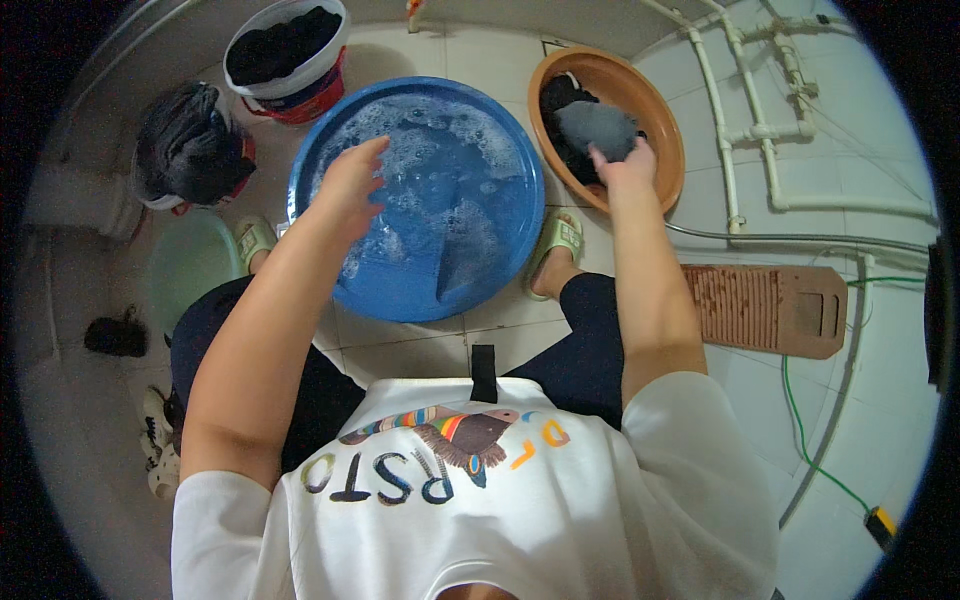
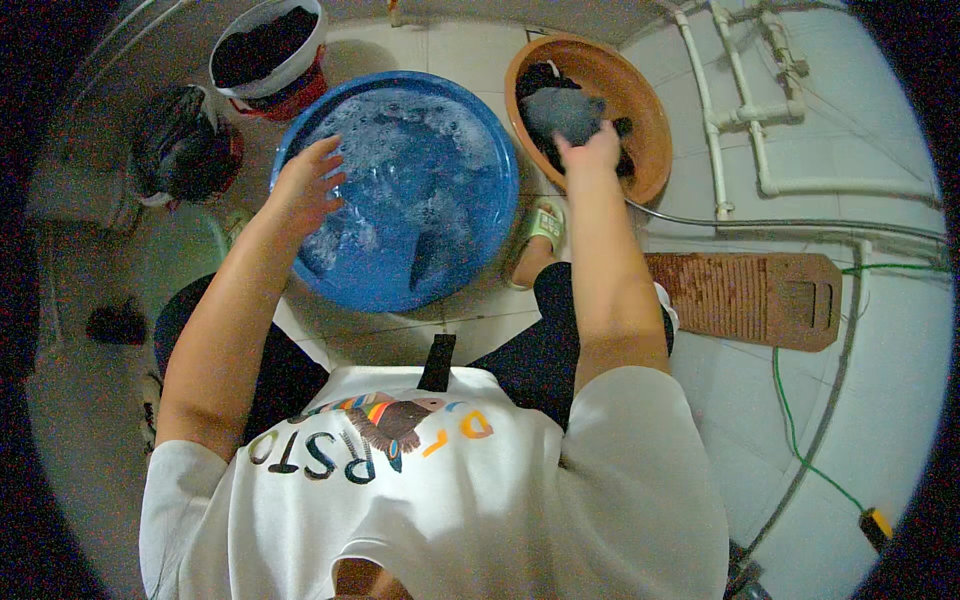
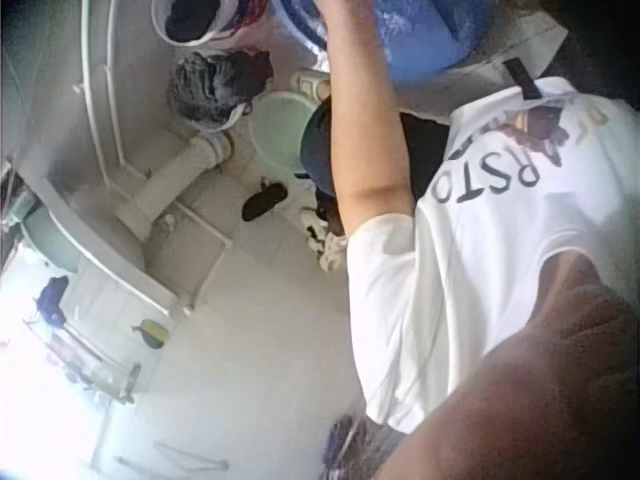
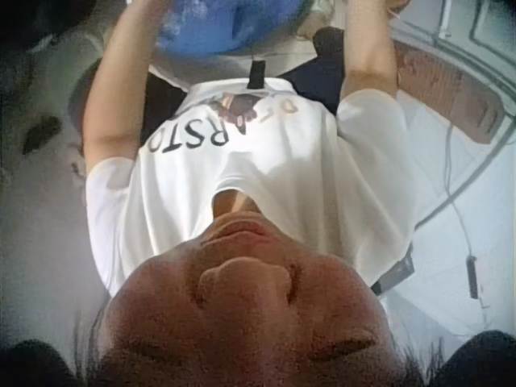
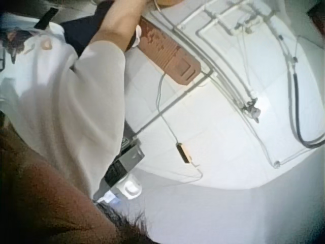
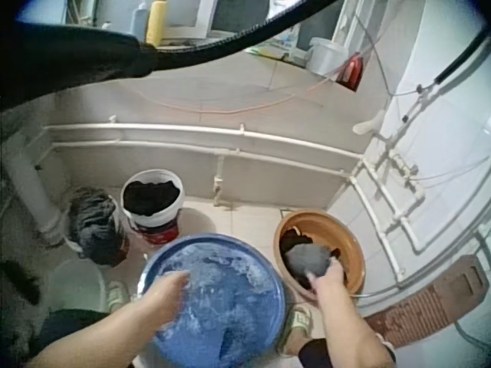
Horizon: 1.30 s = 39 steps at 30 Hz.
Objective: The person washes dark-colored clothes by hand in a blue basin filled with soapy water. They repeatedly submerge, scrub, and wring out the garments, then transfer them to a brown basin. Later, they wash a patterned cloth in the same manner.
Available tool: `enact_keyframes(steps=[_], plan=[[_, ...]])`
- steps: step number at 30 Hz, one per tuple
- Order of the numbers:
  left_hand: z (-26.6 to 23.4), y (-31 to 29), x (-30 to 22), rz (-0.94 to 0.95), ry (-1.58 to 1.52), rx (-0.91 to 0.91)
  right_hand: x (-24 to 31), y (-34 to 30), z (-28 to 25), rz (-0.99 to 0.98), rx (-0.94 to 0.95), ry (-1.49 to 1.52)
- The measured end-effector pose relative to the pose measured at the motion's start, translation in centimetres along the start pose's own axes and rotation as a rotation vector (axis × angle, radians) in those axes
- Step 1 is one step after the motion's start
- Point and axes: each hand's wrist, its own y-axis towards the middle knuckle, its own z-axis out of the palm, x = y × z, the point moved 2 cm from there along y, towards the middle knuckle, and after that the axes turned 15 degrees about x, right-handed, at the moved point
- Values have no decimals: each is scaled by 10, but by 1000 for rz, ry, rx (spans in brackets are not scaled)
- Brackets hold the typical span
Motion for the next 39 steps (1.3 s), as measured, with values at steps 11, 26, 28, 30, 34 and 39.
enact_keyframes(steps=[11, 26, 28, 30, 34, 39], plan=[[6, -15, -10, 93, 35, 55, -59, -3, 50, 118, 463, -166], [-97, -59, -60, 663, -140, -527, -328, -120, 263, -297, 1525, -1521], [-108, -59, -67, 760, -109, -533, -373, -108, 306, -533, 1548, -1564], [-126, -76, -75, 837, -164, -538, -426, -109, 350, -783, 1479, -1555], [-139, -90, -85, 826, -214, -541, -463, -116, 392, -596, 1138, -1955], [-143, -91, -85, 768, -279, -472, -453, -107, 377, -260, 1191, -1905]])
